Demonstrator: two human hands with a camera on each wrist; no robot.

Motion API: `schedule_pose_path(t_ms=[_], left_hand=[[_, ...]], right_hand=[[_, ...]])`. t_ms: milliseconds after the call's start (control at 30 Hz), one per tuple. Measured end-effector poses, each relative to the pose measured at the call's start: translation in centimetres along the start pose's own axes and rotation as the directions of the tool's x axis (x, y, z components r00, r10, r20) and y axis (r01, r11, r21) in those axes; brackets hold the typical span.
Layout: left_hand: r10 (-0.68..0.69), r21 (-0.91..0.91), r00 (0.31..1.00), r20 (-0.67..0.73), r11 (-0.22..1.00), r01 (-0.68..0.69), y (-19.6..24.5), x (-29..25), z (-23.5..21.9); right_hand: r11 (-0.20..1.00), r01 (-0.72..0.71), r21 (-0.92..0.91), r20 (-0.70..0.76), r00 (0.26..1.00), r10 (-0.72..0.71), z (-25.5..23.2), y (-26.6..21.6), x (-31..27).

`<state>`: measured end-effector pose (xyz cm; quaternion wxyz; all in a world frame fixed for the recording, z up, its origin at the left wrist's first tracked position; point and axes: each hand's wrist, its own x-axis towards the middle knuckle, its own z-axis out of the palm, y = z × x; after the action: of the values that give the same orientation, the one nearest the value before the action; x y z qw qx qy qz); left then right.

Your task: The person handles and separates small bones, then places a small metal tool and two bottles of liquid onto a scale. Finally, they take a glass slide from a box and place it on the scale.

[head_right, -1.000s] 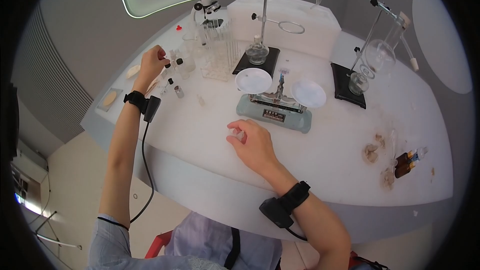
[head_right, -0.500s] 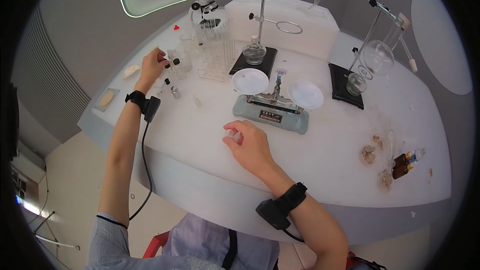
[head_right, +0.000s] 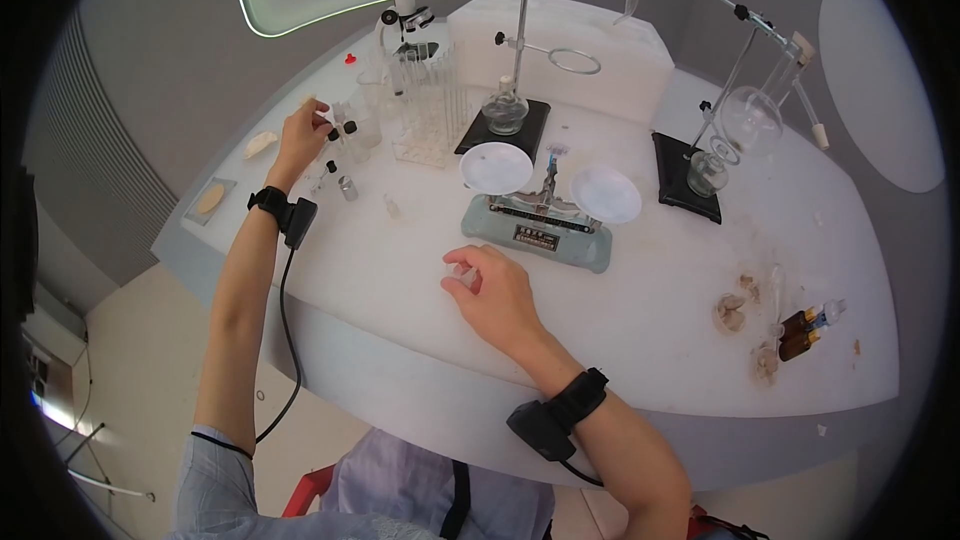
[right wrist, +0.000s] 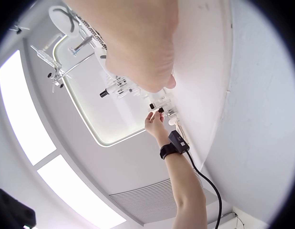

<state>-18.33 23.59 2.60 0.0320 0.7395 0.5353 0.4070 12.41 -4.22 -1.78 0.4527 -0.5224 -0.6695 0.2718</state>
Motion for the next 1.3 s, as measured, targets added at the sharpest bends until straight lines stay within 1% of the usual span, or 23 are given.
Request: schedule_pose_path(t_ms=[100,167,200,267,300,333,367,400,467,600,667,700,767,867,967,1100,1167,1200,1267,1300], left_hand=[[0.009,-0.032,1.0,-0.001,0.999,-0.009,0.1,0.0,0.2],[0.12,0.132,0.986,-0.115,0.986,-0.105,1.2,-0.2,-0.1],[0.121,0.131,0.986,-0.114,0.986,-0.106,1.7,-0.2,-0.3],[0.158,0.071,0.976,-0.151,0.986,-0.149,4.2,-0.5,-1.3],[0.157,0.07,0.976,-0.152,0.987,-0.148,5.6,-0.7,-1.9],[0.1,0.061,0.995,0.03,0.993,-0.101,7.3,-0.8,-2.6],[0.039,0.06,0.977,0.21,0.997,-0.053,8.0,-1.0,-2.9],[0.038,0.062,0.977,0.209,0.997,-0.052,7.6,-1.0,-2.7],[0.183,0.138,0.947,0.264,0.965,-0.225,6.7,-0.6,-1.9],[0.137,0.128,0.956,0.259,0.976,-0.175,5.6,-0.3,-0.9],[0.269,0.093,0.948,0.171,0.953,-0.287,4.9,-0.1,-0.4],[0.27,0.093,0.947,0.173,0.953,-0.288,4.5,0.1,-0.3],[0.173,0.038,0.961,0.214,0.982,-0.186,4.6,0.2,-0.4],[0.155,0.019,0.971,0.182,0.987,-0.161,5.1,0.0,-0.7],[0.155,-0.029,0.963,0.221,0.988,-0.152,4.8,0.0,-0.8],[0.175,-0.062,0.964,0.201,0.984,-0.166,4.6,-0.2,-1.1],[0.134,-0.002,0.989,0.069,0.991,-0.134,5.4,-0.4,-1.9],[0.135,-0.003,0.989,0.068,0.991,-0.135,5.0,-0.1,-1.9],[0.01,0.104,0.997,-0.08,0.995,-0.002,3.5,0.3,-1.9],[0.01,0.104,0.997,-0.08,0.995,-0.002,2.8,0.2,-1.7]], right_hand=[[1.0,-0.003,0.006,0.0,1.0,0.003,0.0,-0.1,0.0],[1.0,-0.006,0.005,0.001,1.0,0.006,0.0,-0.2,0.0],[1.0,0.0,-0.001,0.001,1.0,0.0,0.0,-0.2,0.0],[1.0,0.007,-0.009,0.0,1.0,-0.007,-0.1,-0.1,0.0],[1.0,0.007,-0.013,0.001,1.0,-0.006,0.0,-0.1,0.0],[1.0,0.006,-0.016,0.003,1.0,-0.006,0.0,-0.1,-0.1],[1.0,0.009,-0.018,0.005,1.0,-0.009,0.0,0.0,-0.1],[1.0,0.008,-0.012,0.004,1.0,-0.008,0.0,0.0,-0.1],[1.0,0.006,-0.004,0.0,1.0,-0.006,0.1,-0.1,0.0],[1.0,0.006,-0.009,0.001,1.0,-0.006,0.0,-0.1,0.0],[1.0,0.0,-0.001,0.003,1.0,0.0,0.0,-0.1,-0.1],[1.0,0.007,-0.002,-0.001,1.0,-0.007,0.0,-0.1,-0.1],[1.0,0.014,-0.004,-0.006,1.0,-0.014,0.0,0.0,-0.1],[1.0,0.016,-0.014,-0.005,1.0,-0.016,0.0,-0.1,0.0],[1.0,0.009,-0.012,0.001,1.0,-0.009,0.0,-0.2,0.0],[1.0,0.015,-0.025,0.003,1.0,-0.015,-0.1,-0.2,0.0],[0.999,0.017,-0.03,0.002,1.0,-0.017,-0.1,-0.2,0.0],[1.0,0.016,-0.025,0.0,1.0,-0.016,-0.1,-0.2,0.0],[1.0,0.015,-0.02,-0.002,1.0,-0.015,-0.1,-0.2,0.0],[1.0,0.008,-0.016,0.001,1.0,-0.008,-0.1,-0.2,0.0]])
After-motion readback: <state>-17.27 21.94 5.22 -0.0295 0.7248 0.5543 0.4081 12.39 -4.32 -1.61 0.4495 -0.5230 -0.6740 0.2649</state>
